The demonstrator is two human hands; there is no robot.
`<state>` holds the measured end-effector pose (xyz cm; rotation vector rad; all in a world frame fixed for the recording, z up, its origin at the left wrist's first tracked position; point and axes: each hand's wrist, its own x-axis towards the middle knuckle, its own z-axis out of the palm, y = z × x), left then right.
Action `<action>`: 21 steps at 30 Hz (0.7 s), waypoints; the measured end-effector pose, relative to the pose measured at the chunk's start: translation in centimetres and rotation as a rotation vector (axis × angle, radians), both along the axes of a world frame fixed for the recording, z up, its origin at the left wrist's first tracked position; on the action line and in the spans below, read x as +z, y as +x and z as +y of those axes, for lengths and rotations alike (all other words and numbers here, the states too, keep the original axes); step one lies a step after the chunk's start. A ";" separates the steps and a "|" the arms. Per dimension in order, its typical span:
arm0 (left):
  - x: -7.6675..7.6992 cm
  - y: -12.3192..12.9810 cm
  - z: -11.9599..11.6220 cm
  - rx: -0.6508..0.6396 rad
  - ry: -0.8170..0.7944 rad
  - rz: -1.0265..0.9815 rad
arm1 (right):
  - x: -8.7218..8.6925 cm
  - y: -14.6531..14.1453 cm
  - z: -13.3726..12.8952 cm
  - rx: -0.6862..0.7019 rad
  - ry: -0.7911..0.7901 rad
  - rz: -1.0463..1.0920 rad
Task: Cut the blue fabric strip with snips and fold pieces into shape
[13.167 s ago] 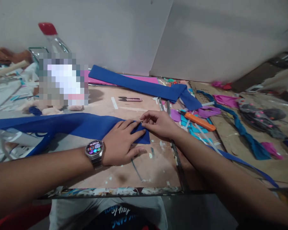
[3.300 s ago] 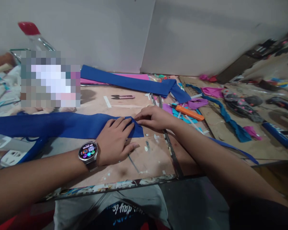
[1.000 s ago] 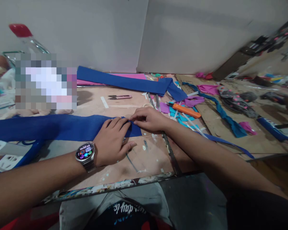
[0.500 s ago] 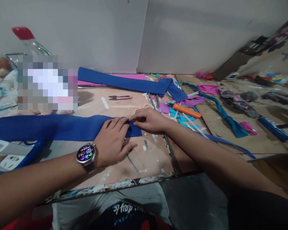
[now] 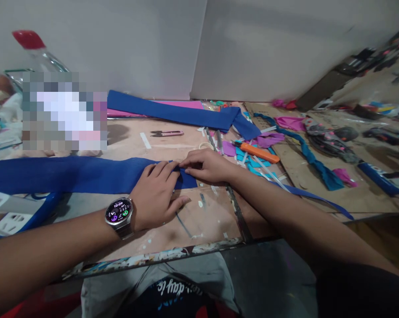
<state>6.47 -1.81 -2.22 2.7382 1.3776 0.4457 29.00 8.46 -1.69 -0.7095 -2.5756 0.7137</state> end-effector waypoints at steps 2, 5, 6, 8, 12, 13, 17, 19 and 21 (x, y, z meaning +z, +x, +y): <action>0.0 0.0 0.0 0.001 -0.003 0.002 | 0.0 0.0 0.0 -0.001 0.007 -0.007; 0.1 0.0 -0.1 0.003 -0.008 0.012 | 0.1 0.0 -0.1 -0.007 0.012 -0.015; 0.1 0.0 -0.1 0.004 -0.007 0.015 | 0.1 0.0 -0.1 -0.007 0.012 -0.015; 0.1 0.0 -0.1 0.005 -0.006 0.017 | 0.1 0.0 -0.1 -0.005 0.014 -0.015; 0.2 0.0 0.0 0.006 -0.004 0.025 | 0.0 0.0 -0.1 -0.001 0.020 -0.014; 0.2 0.0 0.0 0.006 -0.004 0.030 | 0.0 0.0 0.0 0.000 0.024 -0.015; 0.1 0.1 0.0 0.009 -0.001 0.045 | -0.1 0.1 0.1 0.012 0.023 -0.008; 0.1 0.1 0.0 0.011 -0.003 0.045 | -0.1 0.2 0.1 0.020 0.021 0.006; 0.1 0.1 -0.1 0.011 -0.006 0.044 | -0.1 0.2 0.2 0.018 0.022 0.018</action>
